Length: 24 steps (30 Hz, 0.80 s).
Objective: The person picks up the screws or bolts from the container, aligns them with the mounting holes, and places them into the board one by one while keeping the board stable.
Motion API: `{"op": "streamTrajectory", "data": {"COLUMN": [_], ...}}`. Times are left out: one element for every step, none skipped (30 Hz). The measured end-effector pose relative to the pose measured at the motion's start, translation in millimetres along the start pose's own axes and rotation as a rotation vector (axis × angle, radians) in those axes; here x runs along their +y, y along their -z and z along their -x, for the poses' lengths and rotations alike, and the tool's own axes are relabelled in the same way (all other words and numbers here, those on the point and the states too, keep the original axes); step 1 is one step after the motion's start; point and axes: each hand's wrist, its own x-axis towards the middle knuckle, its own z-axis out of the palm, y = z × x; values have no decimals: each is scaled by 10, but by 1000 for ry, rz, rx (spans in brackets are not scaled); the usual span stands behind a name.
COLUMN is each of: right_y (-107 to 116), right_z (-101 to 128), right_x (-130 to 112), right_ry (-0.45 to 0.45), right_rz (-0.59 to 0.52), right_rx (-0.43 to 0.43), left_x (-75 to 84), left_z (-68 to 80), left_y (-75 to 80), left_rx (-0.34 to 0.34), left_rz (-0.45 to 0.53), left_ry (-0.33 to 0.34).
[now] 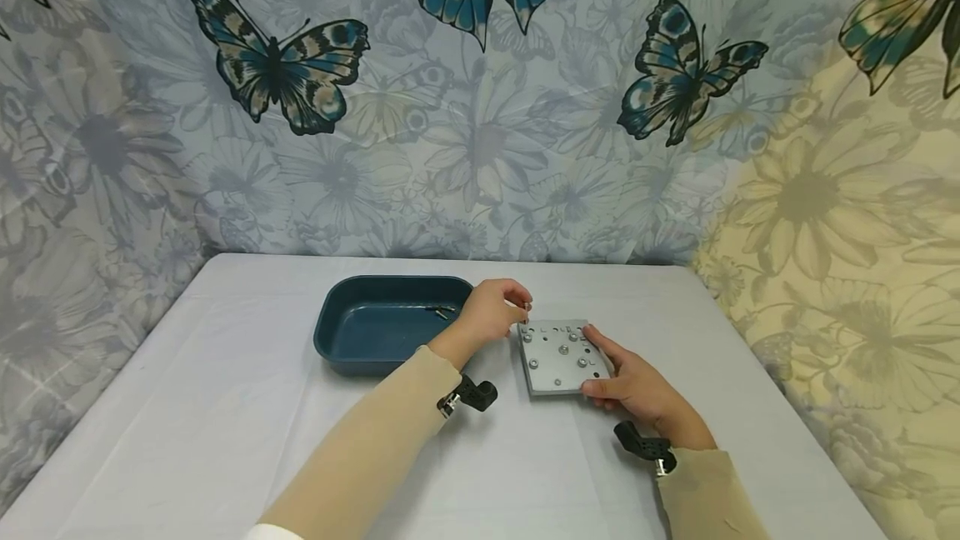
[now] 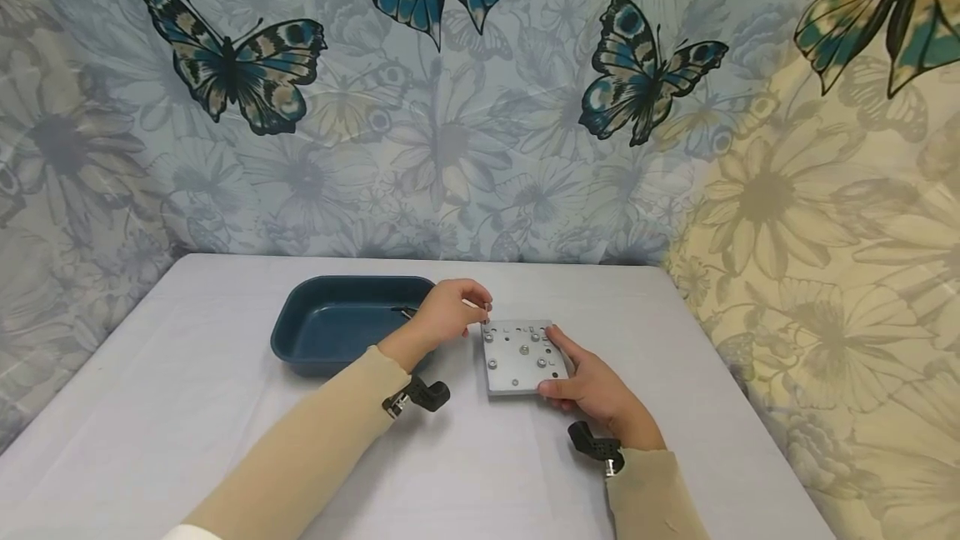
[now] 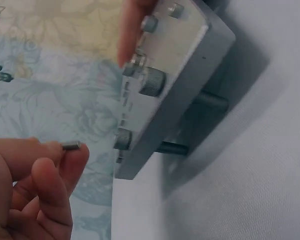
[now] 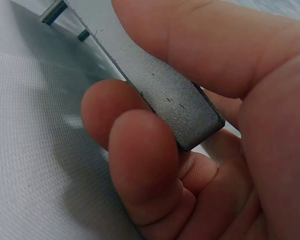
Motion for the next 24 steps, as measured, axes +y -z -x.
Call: {"op": "streamTrajectory", "data": {"right_y": [-1,-2,-4,-5,-5,-4,-2,-1,0,0,-1,-2,-4,-5,-5,-6,-6,-6,-5,-4,-3,-2,-1,0], "right_z": [-1,-2,-1,-2,-3,-3,-4,-2,-1,-3,-3,-2,-1,0,1,2,3,4,4,4,5,5,7,9], "right_x": [7,12,15,16,14,12,9,5,0,-6,-12,-18,-23,-26,-29,-31,-32,-32,-32,-30,-29,-28,-26,-26], "right_ry": [0,1,1,1,1,0,-1,-4,-6,-7,-8,-9,-11,-14,-15,-15,-17,-17,-18,-18,-18,-17,-17,-17], "right_rz": [2,5,7,11,17,24,28,31,32,30,28,24,19,14,11,11,14,16,19,20,22,22,22,21], "right_rx": [-2,-3,-2,-1,0,4,5,9,10,10,9,8,7,7,7,8,12,14,16,17,17,17,17,17], "left_x": [5,9,13,18,22,24,25,24,23,23,22,19,17,16,15,15,15,15,18,20,23,26,30,33], "left_z": [-13,-26,-39,-52,-63,-76,-89,-102,-115,-125,-135,-144,-153,-159,-164,-167,-169,-169,-168,-166,-166,-166,-164,-164], "left_y": [-22,-43,-57,-67,-76,-84,-91,-98,-105,-107,-112,-116,-122,-127,-133,-138,-143,-147,-150,-153,-155,-156,-159,-161], "left_rx": [5,10,14,13,9,4,-1,-6,-9,-13,-15,-13,-13,-15,-16,-20,-25,-29,-35,-38,-40,-44,-47,-50], "left_rz": [-39,-75,-109,-131,-149,-159,-174,-194,-220,-244,-271,-301,-330,-352,-373,-389,-398,-407,-413,-416,-417,-413,-405,-408], "left_ry": [1,2,1,4,6,10,8,3,-6,-13,-23,-33,-42,-49,-56,-61,-62,-64,-66,-67,-68,-66,-63,-63]}}
